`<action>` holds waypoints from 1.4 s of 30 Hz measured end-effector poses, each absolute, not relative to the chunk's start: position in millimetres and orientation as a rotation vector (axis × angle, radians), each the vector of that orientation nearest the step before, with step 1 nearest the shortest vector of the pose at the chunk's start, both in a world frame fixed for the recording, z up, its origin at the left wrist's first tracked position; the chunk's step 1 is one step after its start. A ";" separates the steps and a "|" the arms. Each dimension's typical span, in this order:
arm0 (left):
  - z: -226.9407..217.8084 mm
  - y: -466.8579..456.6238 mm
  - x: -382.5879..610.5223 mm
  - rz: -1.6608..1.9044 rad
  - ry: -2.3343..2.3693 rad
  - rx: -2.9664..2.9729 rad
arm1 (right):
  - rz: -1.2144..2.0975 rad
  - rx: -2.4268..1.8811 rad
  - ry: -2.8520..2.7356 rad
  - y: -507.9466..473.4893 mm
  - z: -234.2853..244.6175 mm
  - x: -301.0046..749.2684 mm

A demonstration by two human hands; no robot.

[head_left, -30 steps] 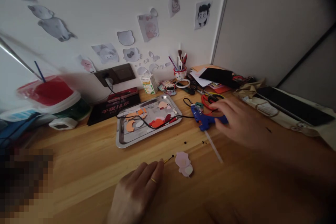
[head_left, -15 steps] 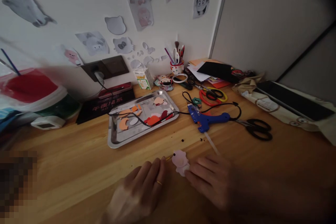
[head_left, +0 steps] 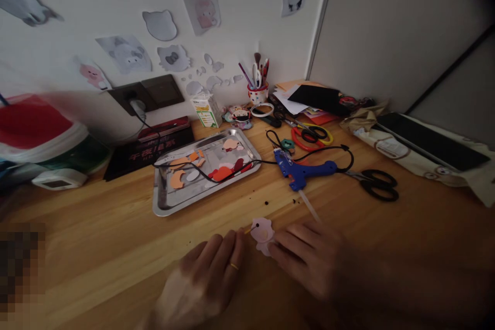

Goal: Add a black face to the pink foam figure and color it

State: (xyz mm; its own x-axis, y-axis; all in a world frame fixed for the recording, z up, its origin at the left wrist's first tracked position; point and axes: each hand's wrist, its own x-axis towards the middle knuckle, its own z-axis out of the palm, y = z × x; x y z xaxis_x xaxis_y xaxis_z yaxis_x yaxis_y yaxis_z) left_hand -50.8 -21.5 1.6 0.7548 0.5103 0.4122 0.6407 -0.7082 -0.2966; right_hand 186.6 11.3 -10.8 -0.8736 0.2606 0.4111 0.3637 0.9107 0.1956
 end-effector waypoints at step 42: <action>2.7 -24.1 -50.5 -0.306 -0.866 -2.540 | -0.322 -0.449 -2.750 12.4 -8.6 186.7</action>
